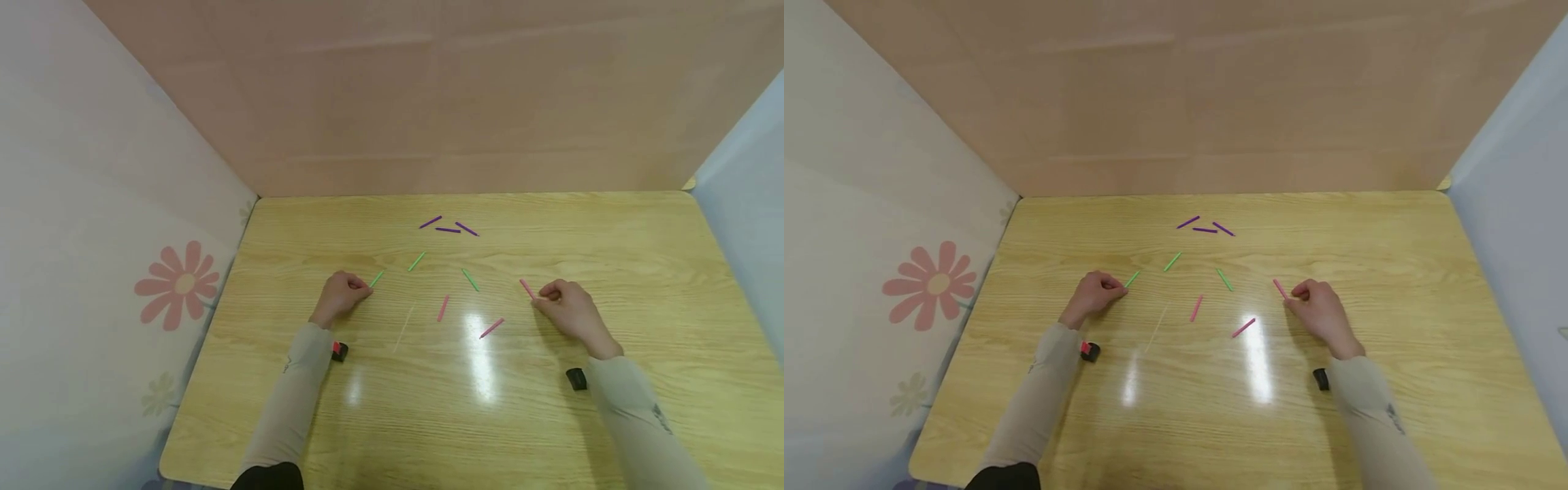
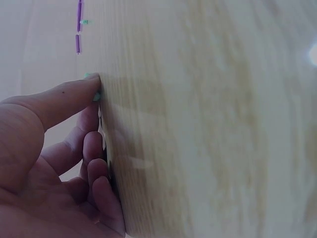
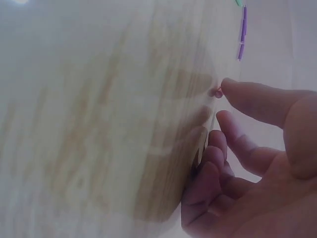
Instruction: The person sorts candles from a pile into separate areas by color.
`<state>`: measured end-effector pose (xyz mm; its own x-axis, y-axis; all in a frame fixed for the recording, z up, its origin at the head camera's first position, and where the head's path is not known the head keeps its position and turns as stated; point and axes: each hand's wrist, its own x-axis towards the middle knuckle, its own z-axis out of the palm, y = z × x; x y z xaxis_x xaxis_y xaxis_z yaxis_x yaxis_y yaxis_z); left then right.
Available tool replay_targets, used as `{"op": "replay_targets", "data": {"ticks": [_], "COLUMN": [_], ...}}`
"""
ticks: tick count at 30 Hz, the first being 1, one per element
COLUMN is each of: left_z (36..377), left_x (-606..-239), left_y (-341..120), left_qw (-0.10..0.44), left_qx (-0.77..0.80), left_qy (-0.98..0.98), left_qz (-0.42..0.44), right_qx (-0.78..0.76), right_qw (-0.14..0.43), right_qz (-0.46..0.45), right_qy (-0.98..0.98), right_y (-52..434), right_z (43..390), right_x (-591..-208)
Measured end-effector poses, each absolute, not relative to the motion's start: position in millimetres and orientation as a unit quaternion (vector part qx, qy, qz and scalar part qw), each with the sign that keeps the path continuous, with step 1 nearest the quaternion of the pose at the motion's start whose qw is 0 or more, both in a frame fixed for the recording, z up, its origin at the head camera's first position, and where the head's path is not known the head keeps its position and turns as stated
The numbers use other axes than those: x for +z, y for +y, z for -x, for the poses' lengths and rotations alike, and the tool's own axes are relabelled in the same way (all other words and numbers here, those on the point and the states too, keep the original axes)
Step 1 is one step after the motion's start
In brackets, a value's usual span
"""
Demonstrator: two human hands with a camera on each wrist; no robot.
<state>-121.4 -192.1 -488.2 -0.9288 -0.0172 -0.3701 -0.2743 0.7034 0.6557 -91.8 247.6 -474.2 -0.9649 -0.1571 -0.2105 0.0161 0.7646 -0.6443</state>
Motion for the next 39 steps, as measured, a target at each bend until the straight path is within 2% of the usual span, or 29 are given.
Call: {"op": "replay_targets", "data": {"ticks": [18, 26, 39], "left_z": [122.9, 123.1, 122.8], "left_x": [-487.0, -487.4, -491.2], "left_y": [-190.5, -190.0, -191.8], "left_qw": [0.172, 0.173, 0.173], "left_qx": [0.376, 0.375, 0.378], "left_qy": [0.906, 0.906, 0.905], "left_qz": [0.090, 0.092, 0.090], "right_qx": [-0.296, -0.286, -0.270], "right_qw": [0.138, 0.133, 0.153], "right_qz": [0.024, 0.035, 0.050], "right_qy": [0.945, 0.948, 0.949], "right_y": [245.0, 244.0, 240.8], "right_z": [89.2, 92.3, 97.3], "right_x": [-473.5, -473.5, -474.0]}}
